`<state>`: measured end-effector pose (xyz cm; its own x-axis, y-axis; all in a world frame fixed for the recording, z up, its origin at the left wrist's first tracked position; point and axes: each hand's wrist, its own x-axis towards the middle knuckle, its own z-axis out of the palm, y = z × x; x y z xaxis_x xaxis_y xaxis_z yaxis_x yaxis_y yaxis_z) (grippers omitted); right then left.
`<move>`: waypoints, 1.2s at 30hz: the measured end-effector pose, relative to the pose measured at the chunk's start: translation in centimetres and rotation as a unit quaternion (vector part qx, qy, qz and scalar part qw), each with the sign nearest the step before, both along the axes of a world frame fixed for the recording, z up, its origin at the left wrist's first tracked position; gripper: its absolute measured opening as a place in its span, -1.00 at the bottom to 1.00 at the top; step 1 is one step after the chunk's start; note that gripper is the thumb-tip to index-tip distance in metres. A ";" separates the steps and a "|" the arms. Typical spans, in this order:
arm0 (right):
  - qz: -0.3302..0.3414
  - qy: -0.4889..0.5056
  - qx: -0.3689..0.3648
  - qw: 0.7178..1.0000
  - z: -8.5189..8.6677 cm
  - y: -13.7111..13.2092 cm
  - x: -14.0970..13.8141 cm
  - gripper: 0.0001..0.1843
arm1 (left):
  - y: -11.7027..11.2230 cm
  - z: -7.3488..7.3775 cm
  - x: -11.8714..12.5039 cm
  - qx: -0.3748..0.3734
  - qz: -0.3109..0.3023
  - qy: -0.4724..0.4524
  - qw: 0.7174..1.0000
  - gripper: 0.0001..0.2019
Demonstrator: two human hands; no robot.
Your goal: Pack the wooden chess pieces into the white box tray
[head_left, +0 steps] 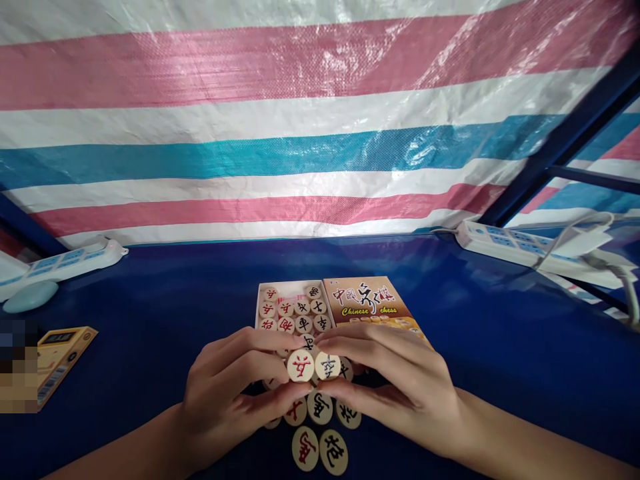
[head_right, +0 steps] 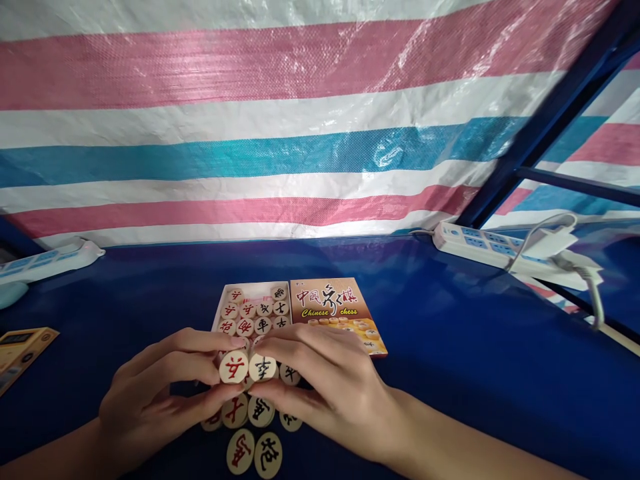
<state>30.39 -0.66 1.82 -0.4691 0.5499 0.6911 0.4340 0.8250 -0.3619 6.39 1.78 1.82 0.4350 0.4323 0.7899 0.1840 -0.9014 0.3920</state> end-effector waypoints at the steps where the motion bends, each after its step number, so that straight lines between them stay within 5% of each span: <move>1: 0.002 0.001 -0.001 1.000 0.0 0.0 0.0 -0.56 | 0.0 0.0 0.0 -0.001 -0.001 -0.001 1.000 -0.81; 14: -0.007 -0.011 0.020 1.000 0.2 0.3 -0.1 -0.58 | 0.4 -0.5 0.1 -0.025 -0.008 -0.020 0.999 -0.61; 19: -0.011 -0.015 0.021 1.000 0.2 0.2 -0.1 -0.60 | 0.2 -0.3 -0.1 -0.032 -0.032 -0.021 0.999 -0.73; 26: -0.005 -0.007 0.013 1.000 0.3 0.0 -0.1 -0.59 | 0.0 0.4 0.0 0.020 0.013 0.017 1.000 -0.87; 36: -0.005 0.017 -0.021 1.000 0.4 0.1 -0.4 -0.61 | -0.1 0.6 0.2 0.037 0.034 0.031 0.998 -0.89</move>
